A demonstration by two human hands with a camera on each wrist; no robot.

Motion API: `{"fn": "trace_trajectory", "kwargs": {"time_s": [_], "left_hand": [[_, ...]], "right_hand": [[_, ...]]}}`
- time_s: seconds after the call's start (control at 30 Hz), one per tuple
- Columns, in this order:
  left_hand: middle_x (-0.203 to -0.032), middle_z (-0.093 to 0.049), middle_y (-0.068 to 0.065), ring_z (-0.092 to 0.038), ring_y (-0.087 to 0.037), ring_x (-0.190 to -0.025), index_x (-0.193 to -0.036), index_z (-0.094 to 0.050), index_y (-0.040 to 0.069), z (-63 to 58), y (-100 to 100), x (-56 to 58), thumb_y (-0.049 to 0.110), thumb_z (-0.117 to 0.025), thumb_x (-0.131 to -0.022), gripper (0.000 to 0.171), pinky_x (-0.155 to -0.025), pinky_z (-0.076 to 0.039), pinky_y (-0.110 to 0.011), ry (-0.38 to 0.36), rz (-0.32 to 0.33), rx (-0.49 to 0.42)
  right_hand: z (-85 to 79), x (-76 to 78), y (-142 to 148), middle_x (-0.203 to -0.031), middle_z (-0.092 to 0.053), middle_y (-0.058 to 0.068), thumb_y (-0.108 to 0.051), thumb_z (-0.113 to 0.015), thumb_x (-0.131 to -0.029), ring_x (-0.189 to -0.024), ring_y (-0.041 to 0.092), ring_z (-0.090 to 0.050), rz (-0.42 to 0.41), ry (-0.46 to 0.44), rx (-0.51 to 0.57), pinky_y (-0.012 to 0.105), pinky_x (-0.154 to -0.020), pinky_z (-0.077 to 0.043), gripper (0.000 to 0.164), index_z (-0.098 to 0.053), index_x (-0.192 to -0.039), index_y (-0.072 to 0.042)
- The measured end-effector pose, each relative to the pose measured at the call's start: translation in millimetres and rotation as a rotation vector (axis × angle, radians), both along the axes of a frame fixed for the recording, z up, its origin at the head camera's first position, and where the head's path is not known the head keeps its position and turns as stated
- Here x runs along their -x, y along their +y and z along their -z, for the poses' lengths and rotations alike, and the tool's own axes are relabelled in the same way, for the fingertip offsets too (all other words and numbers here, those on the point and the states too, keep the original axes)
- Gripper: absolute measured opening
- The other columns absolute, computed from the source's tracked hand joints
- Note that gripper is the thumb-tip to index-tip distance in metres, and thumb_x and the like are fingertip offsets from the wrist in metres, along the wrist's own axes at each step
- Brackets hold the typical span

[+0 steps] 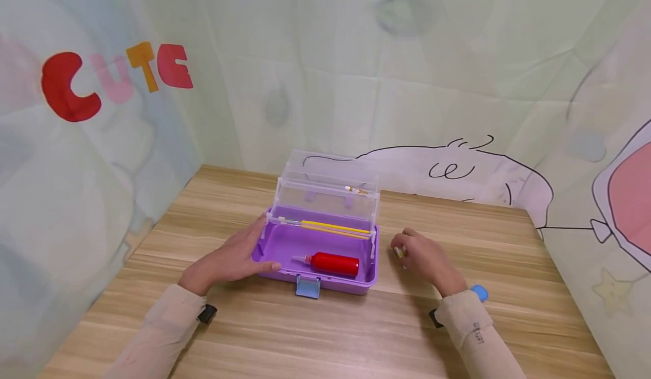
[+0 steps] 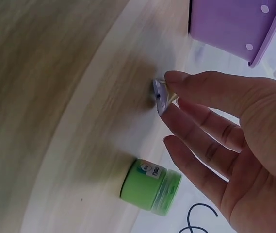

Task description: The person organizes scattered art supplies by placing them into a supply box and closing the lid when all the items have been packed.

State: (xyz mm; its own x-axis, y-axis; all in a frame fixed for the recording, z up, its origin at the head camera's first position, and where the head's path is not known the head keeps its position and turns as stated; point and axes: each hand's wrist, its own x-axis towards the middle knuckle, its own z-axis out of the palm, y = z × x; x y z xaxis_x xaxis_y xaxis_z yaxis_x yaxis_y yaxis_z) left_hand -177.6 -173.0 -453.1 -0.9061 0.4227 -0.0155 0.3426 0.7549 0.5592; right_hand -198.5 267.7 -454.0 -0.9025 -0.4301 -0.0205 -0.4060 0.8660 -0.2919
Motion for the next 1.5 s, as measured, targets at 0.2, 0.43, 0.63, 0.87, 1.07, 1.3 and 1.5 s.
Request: {"fn": "trace_trajectory", "kwargs": {"time_s": [0.2,0.43,0.63,0.87,1.07,1.3,1.5], "left_hand": [[-0.171,-0.009,-0.01,-0.022,-0.04,-0.153,-0.164,0.0,0.01,-0.7,0,-0.4,0.073,-0.068,-0.081,0.124,-0.117,-0.024,-0.068,-0.002,0.007,-0.004],[-0.171,-0.009,-0.01,-0.021,-0.04,-0.153,-0.164,0.0,0.011,0.5,-1,0.4,0.076,-0.065,-0.08,0.125,-0.116,-0.024,-0.068,-0.007,0.004,0.001],[-0.171,-0.009,-0.01,-0.02,-0.04,-0.154,-0.164,0.0,0.011,0.9,0,0.2,0.072,-0.068,-0.082,0.123,-0.117,-0.023,-0.067,-0.015,-0.001,-0.002],[-0.171,-0.009,-0.012,-0.02,-0.04,-0.154,-0.164,-0.001,0.008,1.3,0,-0.3,0.073,-0.067,-0.081,0.124,-0.117,-0.022,-0.067,-0.023,-0.007,0.007],[-0.171,-0.01,-0.011,-0.02,-0.039,-0.154,-0.164,-0.001,0.009,0.0,0,-0.9,0.073,-0.068,-0.081,0.124,-0.118,-0.023,-0.067,-0.017,-0.006,-0.002],[-0.171,-0.012,-0.011,-0.023,-0.04,-0.152,-0.164,-0.002,0.01,1.5,-1,1.1,0.069,-0.069,-0.082,0.121,-0.116,-0.025,-0.069,0.011,0.001,-0.016],[-0.17,-0.014,-0.01,-0.025,-0.04,-0.152,-0.164,-0.002,0.011,1.4,0,1.5,0.065,-0.071,-0.083,0.12,-0.113,-0.026,-0.071,0.014,0.001,-0.026]], "right_hand": [[2.3,1.3,-4,-0.106,-0.069,0.003,-0.001,-0.078,-0.085,-0.092,0.021,-0.068,-0.02,0.049,0.004,0.042,-0.075,-0.058,0.032,-0.071,-0.114,-0.01],[3.0,6.2,-7,-0.095,-0.071,0.001,0.001,-0.076,-0.084,-0.086,0.017,-0.066,-0.012,0.001,-0.003,0.041,-0.074,-0.057,0.028,-0.072,-0.11,-0.009],[3.0,5.7,-10,-0.095,-0.071,0.0,-0.002,-0.077,-0.086,-0.085,0.016,-0.065,0.024,-0.064,-0.025,0.042,-0.079,-0.058,0.022,-0.075,-0.106,-0.01],[1.8,3.2,-9,-0.097,-0.069,0.001,-0.005,-0.078,-0.086,-0.086,0.016,-0.065,0.007,-0.043,-0.041,0.043,-0.079,-0.058,0.019,-0.077,-0.104,-0.008],[0.1,2.9,-8,-0.093,-0.068,0.001,-0.006,-0.079,-0.084,-0.083,0.016,-0.065,-0.022,0.046,-0.031,0.041,-0.075,-0.058,0.016,-0.077,-0.099,-0.009],[-3.7,4.0,-7,-0.089,-0.067,-0.002,-0.007,-0.078,-0.084,-0.081,0.016,-0.064,-0.014,0.085,-0.026,0.04,-0.071,-0.056,0.013,-0.076,-0.095,-0.012],[-9.9,6.8,-5,-0.087,-0.066,-0.004,-0.007,-0.077,-0.083,-0.079,0.014,-0.062,-0.001,0.104,-0.015,0.038,-0.065,-0.054,0.013,-0.074,-0.093,-0.014]]}}
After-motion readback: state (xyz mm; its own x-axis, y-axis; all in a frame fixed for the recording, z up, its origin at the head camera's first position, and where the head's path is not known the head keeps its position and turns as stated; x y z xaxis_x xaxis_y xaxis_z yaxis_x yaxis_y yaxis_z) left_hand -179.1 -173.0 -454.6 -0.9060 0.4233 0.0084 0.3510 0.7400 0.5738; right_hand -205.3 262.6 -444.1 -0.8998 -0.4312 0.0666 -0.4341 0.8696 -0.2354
